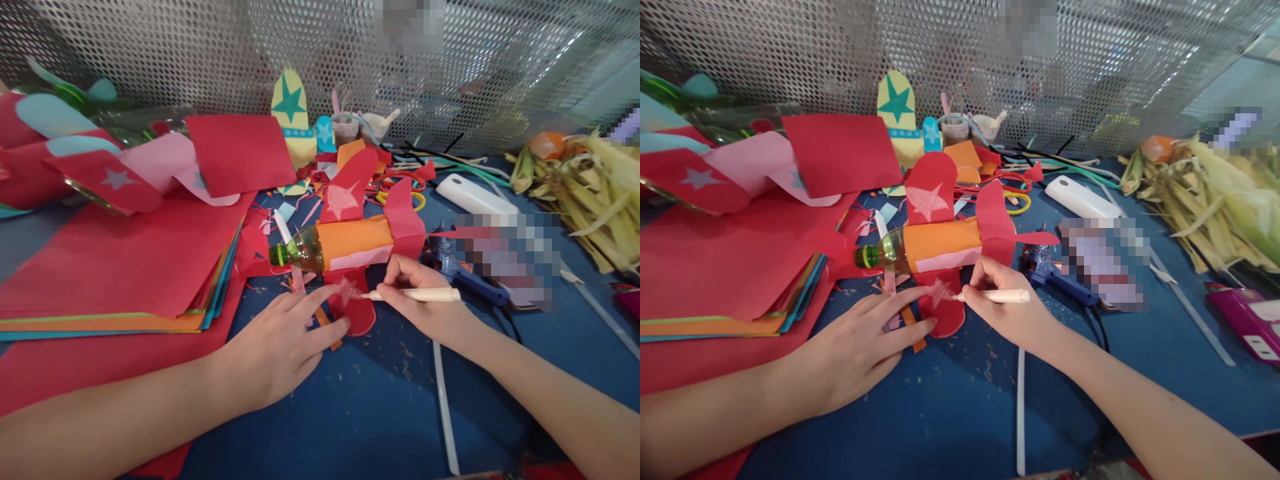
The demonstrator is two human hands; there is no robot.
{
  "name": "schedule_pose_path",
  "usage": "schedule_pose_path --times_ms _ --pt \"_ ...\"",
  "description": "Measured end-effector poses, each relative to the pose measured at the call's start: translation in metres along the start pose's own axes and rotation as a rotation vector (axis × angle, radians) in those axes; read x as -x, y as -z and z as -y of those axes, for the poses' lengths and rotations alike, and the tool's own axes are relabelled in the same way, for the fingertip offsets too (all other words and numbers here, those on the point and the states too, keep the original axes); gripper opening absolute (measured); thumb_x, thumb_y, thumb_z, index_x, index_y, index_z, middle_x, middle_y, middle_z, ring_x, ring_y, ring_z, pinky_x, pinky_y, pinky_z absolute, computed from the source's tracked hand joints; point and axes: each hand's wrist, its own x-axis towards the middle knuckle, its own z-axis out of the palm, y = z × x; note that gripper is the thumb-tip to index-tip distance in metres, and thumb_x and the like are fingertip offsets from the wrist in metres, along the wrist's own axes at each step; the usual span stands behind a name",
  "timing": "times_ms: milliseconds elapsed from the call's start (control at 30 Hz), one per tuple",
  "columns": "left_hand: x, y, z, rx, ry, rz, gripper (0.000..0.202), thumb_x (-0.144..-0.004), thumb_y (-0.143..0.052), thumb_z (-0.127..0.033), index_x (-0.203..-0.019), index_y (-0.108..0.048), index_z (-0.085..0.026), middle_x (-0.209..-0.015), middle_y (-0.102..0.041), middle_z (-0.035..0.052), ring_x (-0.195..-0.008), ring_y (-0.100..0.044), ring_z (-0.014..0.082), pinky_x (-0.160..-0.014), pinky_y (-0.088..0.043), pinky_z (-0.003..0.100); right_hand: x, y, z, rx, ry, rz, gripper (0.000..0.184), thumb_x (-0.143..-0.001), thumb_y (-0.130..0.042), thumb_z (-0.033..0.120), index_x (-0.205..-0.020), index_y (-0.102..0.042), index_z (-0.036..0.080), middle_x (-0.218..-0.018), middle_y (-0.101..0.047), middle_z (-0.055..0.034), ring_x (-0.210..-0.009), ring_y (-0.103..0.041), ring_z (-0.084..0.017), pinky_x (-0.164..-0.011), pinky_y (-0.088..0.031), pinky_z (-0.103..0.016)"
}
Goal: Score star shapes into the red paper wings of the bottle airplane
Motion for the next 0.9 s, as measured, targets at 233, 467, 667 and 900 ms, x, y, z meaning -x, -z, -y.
schedule_pose_path --times_ms 233,467,667,900 --pt "0.0013 -0.0006 -0.0004 -0.011 0.005 0.004 0.042 -0.086 -0.037 -0.009 -0.122 -0.052 -0.024 -0.136 -0.037 0.0143 -0.104 -0.051 0.0277 -0.084 -0.047 0.047 0.0001 0.0000 -0.0012 0.012 0.001 -0.004 0.020 -0.081 -0.055 0.023 -0.068 -0.040 0.022 -0.059 -0.043 0.0064 -0.049 -0.035 -0.009 -0.045 -0.025 -0.023" --pt "0.0002 0.0001 0.0003 -0.012 -0.009 -0.005 0.040 -0.086 -0.036 -0.009 -0.121 -0.052 -0.023 -0.135 -0.037 0.0163 -0.107 -0.050 0.0292 -0.084 -0.048 0.047 0.0000 0.0001 -0.0015 0.004 0.000 -0.002 0.020 -0.082 -0.055 0.025 -0.068 -0.040 0.022 -0.058 -0.041 0.0071 -0.049 -0.034 -0.008 -0.044 -0.025 -0.023" --pt "-0.0008 0.0015 -0.0002 -0.012 0.005 0.008 0.040 -0.086 -0.038 -0.009 -0.121 -0.053 -0.024 -0.136 -0.039 0.0145 -0.106 -0.052 0.0269 -0.084 -0.048 0.045 0.0005 0.0001 -0.0012 0.016 -0.007 -0.004 0.020 -0.082 -0.054 0.024 -0.068 -0.040 0.021 -0.059 -0.042 0.0065 -0.050 -0.035 -0.009 -0.045 -0.026 -0.023" --pt "-0.0003 0.0006 -0.0003 0.001 -0.004 0.001 0.039 -0.087 -0.037 -0.010 -0.120 -0.054 -0.023 -0.136 -0.039 0.0155 -0.108 -0.051 0.0288 -0.085 -0.048 0.047 0.0000 0.0004 -0.0020 0.014 -0.001 -0.005 0.020 -0.082 -0.054 0.024 -0.068 -0.039 0.022 -0.058 -0.041 0.0066 -0.049 -0.034 -0.009 -0.045 -0.026 -0.023"
